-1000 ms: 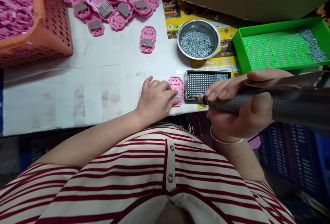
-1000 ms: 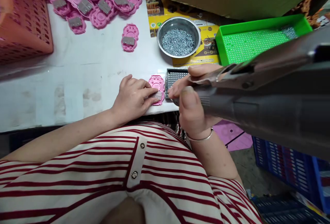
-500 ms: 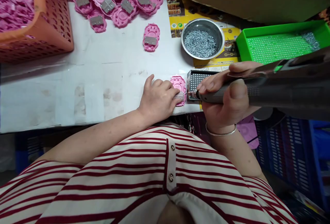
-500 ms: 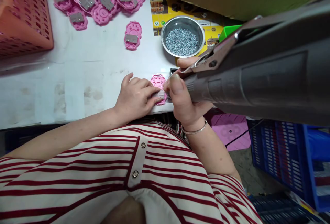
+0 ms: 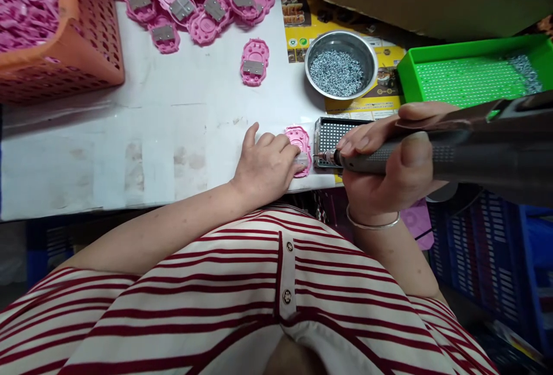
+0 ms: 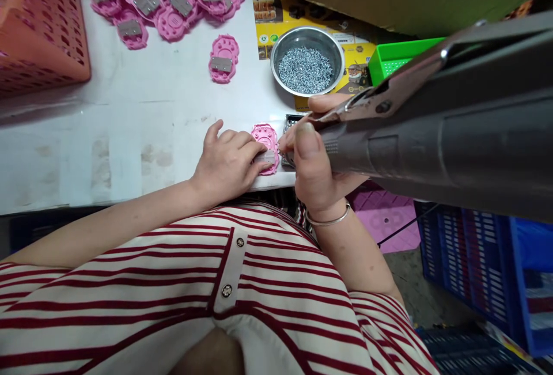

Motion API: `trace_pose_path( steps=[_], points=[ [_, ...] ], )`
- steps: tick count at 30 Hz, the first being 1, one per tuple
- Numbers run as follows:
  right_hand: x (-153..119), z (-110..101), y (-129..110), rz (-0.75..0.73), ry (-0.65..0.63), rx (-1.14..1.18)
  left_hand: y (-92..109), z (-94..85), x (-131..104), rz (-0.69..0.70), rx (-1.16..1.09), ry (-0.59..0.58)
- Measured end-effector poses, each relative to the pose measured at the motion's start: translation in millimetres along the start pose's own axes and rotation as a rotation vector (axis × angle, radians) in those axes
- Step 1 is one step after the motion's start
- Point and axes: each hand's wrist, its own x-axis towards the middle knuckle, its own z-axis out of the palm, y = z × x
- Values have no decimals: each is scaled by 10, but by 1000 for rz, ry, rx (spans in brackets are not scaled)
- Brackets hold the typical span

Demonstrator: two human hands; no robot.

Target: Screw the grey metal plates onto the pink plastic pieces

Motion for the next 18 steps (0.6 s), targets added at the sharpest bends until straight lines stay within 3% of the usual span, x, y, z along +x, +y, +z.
trace_pose_path(
  steps=[5, 12, 18],
  points=[
    [29, -12, -7, -80, -73, 29, -99, -69, -32, 14, 8, -25],
    [-34, 0, 5, 75, -81, -22, -80, -119, -19, 18, 13, -43],
    [-62, -15, 54, 68, -82, -54, -84, -151, -6, 29, 0, -65]
  ],
)
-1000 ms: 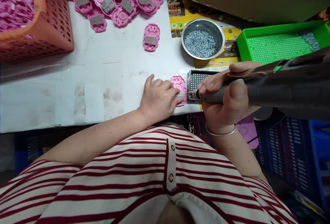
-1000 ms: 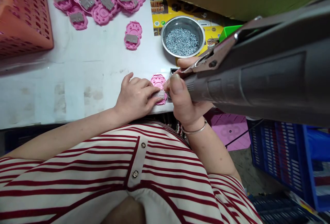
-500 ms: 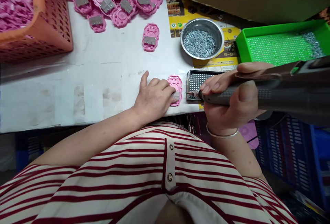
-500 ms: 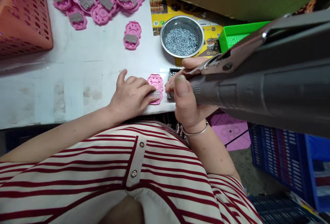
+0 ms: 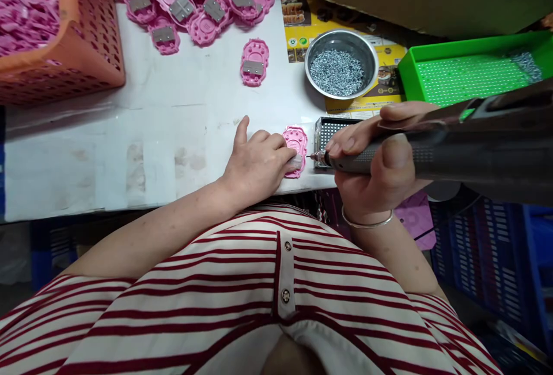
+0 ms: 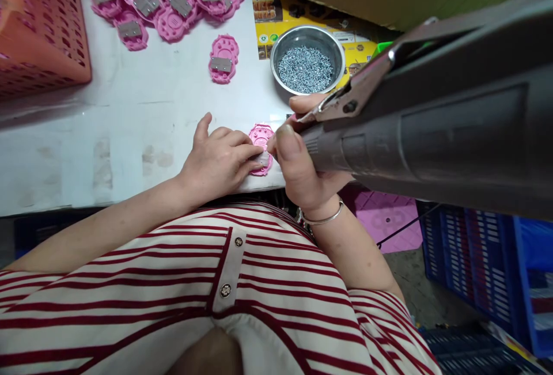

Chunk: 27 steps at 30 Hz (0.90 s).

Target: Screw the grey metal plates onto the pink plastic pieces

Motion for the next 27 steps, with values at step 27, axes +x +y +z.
trace_pose_path(
  steps=[27],
  points=[
    [-30, 51, 73, 6, -9, 51, -76, 21, 31, 99, 49, -14]
  ],
)
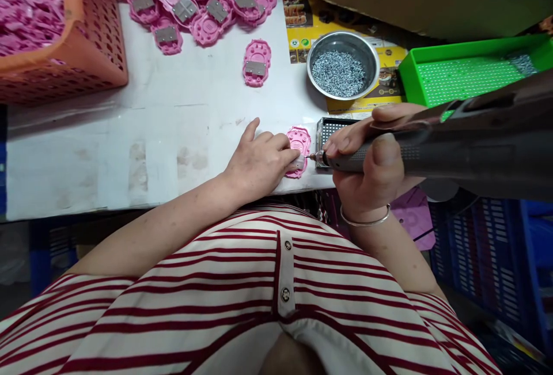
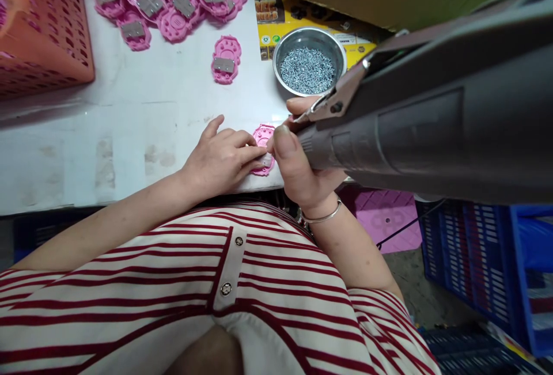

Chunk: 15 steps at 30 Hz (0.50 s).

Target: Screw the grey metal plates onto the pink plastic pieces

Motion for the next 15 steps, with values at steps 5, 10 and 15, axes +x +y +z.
trace_pose_path(
  steps=[5, 10, 15],
  points=[
    [-34, -26, 64, 46, -8, -58, 1, 4, 5, -7, -10, 2],
    [-21, -8, 93, 67, -4, -78, -1, 9, 14, -10, -29, -5],
    [11, 16, 86, 55, -30, -70, -12, 16, 17, -13, -45, -3]
  ],
)
